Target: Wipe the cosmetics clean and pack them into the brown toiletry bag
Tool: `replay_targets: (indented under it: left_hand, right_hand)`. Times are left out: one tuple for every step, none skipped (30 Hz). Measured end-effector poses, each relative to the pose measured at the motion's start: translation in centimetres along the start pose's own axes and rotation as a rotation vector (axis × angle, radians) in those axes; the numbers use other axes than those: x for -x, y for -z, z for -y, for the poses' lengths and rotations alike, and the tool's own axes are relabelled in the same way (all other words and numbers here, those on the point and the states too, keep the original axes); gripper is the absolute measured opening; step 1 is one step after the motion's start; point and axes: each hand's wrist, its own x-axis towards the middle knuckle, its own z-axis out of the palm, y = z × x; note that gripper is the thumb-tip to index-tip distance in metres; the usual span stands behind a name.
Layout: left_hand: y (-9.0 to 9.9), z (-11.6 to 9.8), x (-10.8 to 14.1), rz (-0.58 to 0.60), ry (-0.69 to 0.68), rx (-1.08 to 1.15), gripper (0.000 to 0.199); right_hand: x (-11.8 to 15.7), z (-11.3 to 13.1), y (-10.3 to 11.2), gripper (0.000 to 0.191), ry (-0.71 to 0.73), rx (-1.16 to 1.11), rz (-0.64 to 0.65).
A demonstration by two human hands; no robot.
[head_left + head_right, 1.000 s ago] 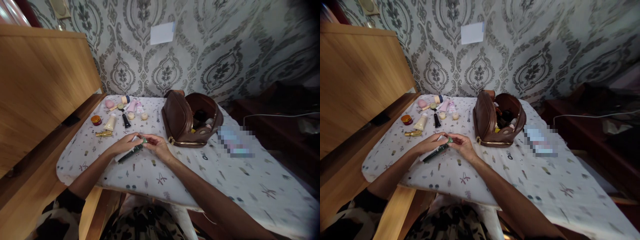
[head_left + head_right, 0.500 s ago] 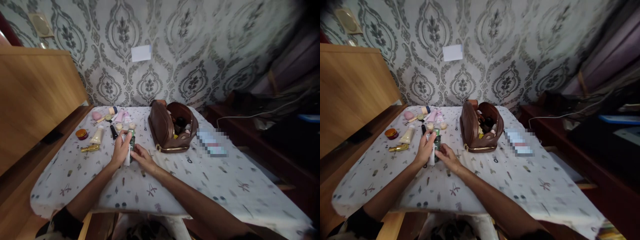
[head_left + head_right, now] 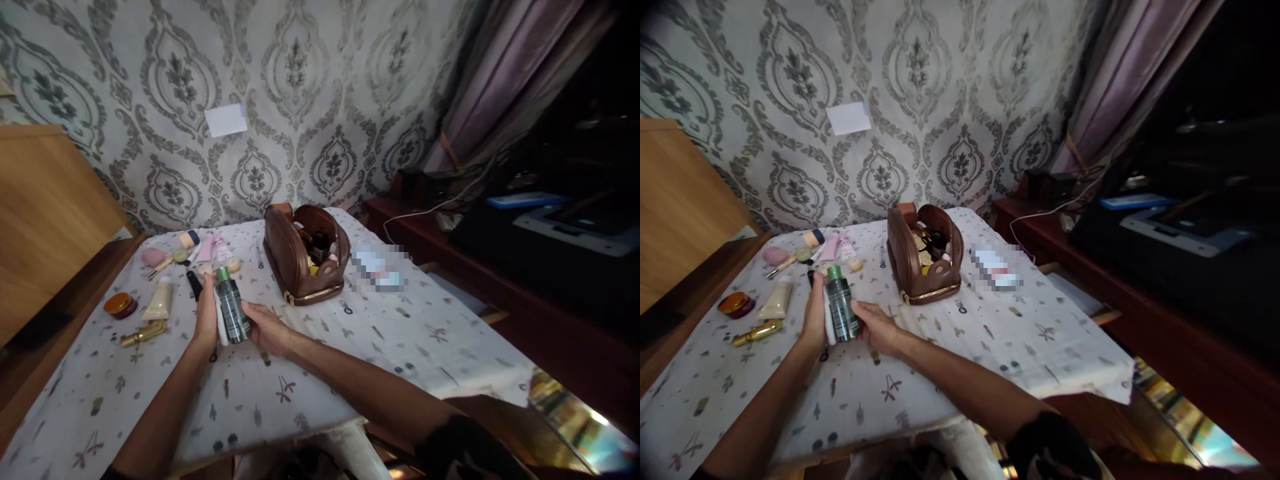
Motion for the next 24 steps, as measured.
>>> replay_targets:
  left_hand:
    - [-0.2, 0.1, 0.0, 0.022, 0.003, 0.023, 0.067]
    - [-0.4, 0.2, 0.1, 0.044, -0.003, 0.036, 0.068]
    - [-0.6, 0.2, 0.2, 0.069, -0.009, 0.043, 0.069]
    - [-0.7, 0.3, 0.3, 0.098, -0.009, 0.047, 0.07]
    - [-0.9, 0.4, 0.4, 0.123, -0.011, 0.043, 0.07]
    - [-0.9, 0.5, 0.5, 0.145, -0.015, 0.028, 0.071]
    - [-0.9, 0.7, 0.6, 0.166, -0.021, -0.001, 0.071]
    - [-0.9, 1.0, 0.7, 0.182, -0.037, -0.04, 0.07]
    - [-0.8, 1.3, 0.9, 0.192, -0.062, -0.087, 0.068]
    - [-0.7, 1.6, 1.0, 0.198, -0.092, -0.133, 0.065]
    - [-0.5, 1.9, 1.2, 0.208, -0.119, -0.172, 0.061]
    - [-0.5, 2.2, 1.4, 0.228, -0.137, -0.196, 0.057]
    - [-0.4, 2.4, 1.6, 0.257, -0.145, -0.208, 0.056]
    - [-0.4, 2.5, 1.7, 0.296, -0.145, -0.21, 0.059]
    - [-0.5, 2.6, 1.8, 0.334, -0.144, -0.207, 0.062]
    - [-0.6, 2.6, 1.9, 0.363, -0.151, -0.202, 0.065]
    - [-0.7, 2.6, 2.0, 0.377, -0.169, -0.198, 0.067]
    - [-0.7, 2.5, 2.0, 0.379, -0.192, -0.199, 0.067]
    - [-0.8, 2.5, 2.0, 0.378, -0.21, -0.201, 0.067]
    - [-0.8, 2.5, 2.0, 0.376, -0.218, -0.203, 0.066]
    - [-0.8, 2.4, 1.9, 0.371, -0.22, -0.207, 0.065]
    - [-0.8, 2.4, 1.9, 0.363, -0.223, -0.213, 0.065]
    - [-0.8, 2.3, 1.9, 0.352, -0.231, -0.222, 0.065]
    - [-0.7, 2.2, 1.8, 0.339, -0.246, -0.233, 0.066]
  right_hand:
    - [-0.1, 0.0, 0.1, 0.052, -0.014, -0.002, -0.014]
    - [-0.2, 0.0, 0.2, 0.052, -0.027, -0.006, -0.03]
    - [-0.3, 0.0, 0.2, 0.052, -0.036, -0.013, -0.046]
    - [-0.3, 0.1, 0.2, 0.052, -0.036, -0.021, -0.061]
    - [-0.3, 0.1, 0.2, 0.051, -0.027, -0.027, -0.072]
    - [-0.3, 0.2, 0.2, 0.051, -0.012, -0.033, -0.081]
    - [-0.3, 0.3, 0.1, 0.05, 0.009, -0.038, -0.087]
    - [-0.3, 0.5, 0.1, 0.05, 0.032, -0.045, -0.095]
    - [-0.3, 0.6, 0.0, 0.05, 0.055, -0.054, -0.106]
    - [-0.3, 0.8, 0.1, 0.051, 0.073, -0.064, -0.116]
    - [-0.3, 0.9, 0.2, 0.052, 0.087, -0.074, -0.129]
    - [-0.3, 1.1, 0.3, 0.052, 0.1, -0.082, -0.146]
    - [-0.3, 1.2, 0.4, 0.052, 0.11, -0.086, -0.161]
    - [-0.3, 1.3, 0.6, 0.051, 0.12, -0.088, -0.177]
    - [-0.3, 1.4, 0.7, 0.05, 0.131, -0.088, -0.192]
    - [-0.3, 1.5, 0.8, 0.048, 0.143, -0.087, -0.209]
    - [-0.2, 1.6, 0.9, 0.047, 0.154, -0.085, -0.223]
    - [-0.2, 1.6, 1.0, 0.047, 0.161, -0.078, -0.232]
    - [-0.2, 1.6, 1.0, 0.047, 0.164, -0.064, -0.237]
    - [-0.2, 1.6, 1.0, 0.047, 0.164, -0.04, -0.242]
    - [-0.2, 1.6, 1.0, 0.048, 0.161, -0.008, -0.245]
    - [-0.2, 1.6, 1.0, 0.048, 0.161, 0.033, -0.251]
    - [-0.1, 1.7, 1.1, 0.048, 0.165, 0.085, -0.261]
    - [-0.1, 1.8, 1.1, 0.047, 0.182, 0.151, -0.279]
